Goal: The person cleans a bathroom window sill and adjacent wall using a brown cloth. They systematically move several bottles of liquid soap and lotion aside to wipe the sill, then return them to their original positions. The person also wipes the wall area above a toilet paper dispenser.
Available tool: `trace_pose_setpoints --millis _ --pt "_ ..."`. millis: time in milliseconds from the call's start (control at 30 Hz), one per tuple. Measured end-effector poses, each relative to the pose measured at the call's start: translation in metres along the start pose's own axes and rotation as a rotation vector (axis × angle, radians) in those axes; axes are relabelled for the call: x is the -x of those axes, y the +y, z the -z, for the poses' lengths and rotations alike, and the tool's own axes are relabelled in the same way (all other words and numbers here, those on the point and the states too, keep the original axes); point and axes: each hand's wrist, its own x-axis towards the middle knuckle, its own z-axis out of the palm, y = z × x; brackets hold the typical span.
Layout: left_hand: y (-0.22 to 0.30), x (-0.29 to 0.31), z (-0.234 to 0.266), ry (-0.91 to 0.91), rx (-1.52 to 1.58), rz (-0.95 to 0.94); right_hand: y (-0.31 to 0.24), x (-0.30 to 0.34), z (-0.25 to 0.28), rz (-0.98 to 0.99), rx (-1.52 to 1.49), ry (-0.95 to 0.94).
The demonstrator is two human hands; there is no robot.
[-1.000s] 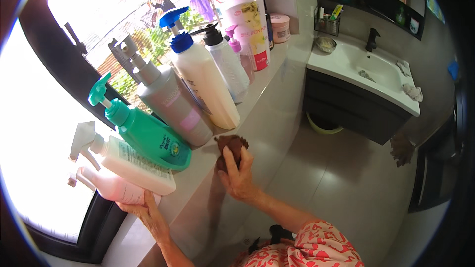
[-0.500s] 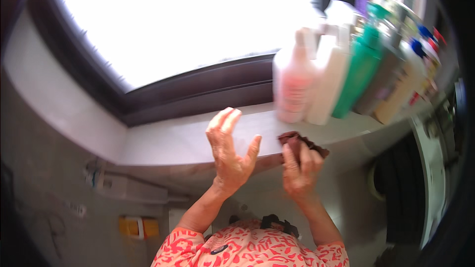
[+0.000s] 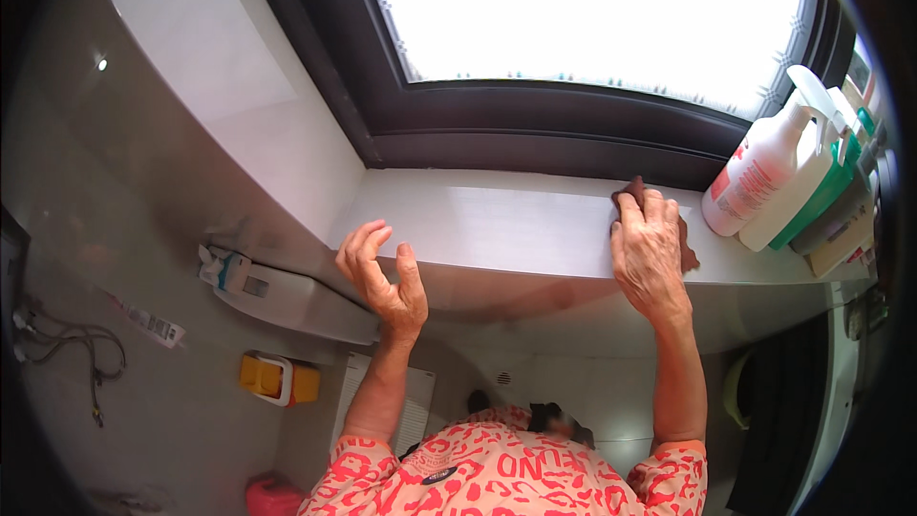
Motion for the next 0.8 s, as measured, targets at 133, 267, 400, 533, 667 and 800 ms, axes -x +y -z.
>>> trace_pose_setpoints --millis 133,267,400,533,667,800 --pt "-0.021 -0.001 0.017 0.022 0.064 -0.025 -0.034 -0.023 -0.029 0.06 0.009 0.016" --pt "-0.044 -0.014 0.029 0.199 0.073 -0.103 -0.079 -0.044 -0.057 0.139 0.011 0.045" --pt "-0.068 -0.041 0.034 0.288 0.046 -0.155 -0.124 -0.059 -0.082 0.146 -0.016 0.043" --pt "-0.086 -0.056 0.027 0.256 0.054 -0.146 -0.162 -0.07 -0.099 0.2 -0.102 0.104" --pt "-0.097 -0.056 0.022 0.267 0.003 -0.163 -0.198 -0.08 -0.112 0.25 -0.204 0.096" --pt "-0.096 -0.054 0.02 0.265 0.032 -0.107 -0.225 -0.085 -0.12 0.335 -0.343 0.048"
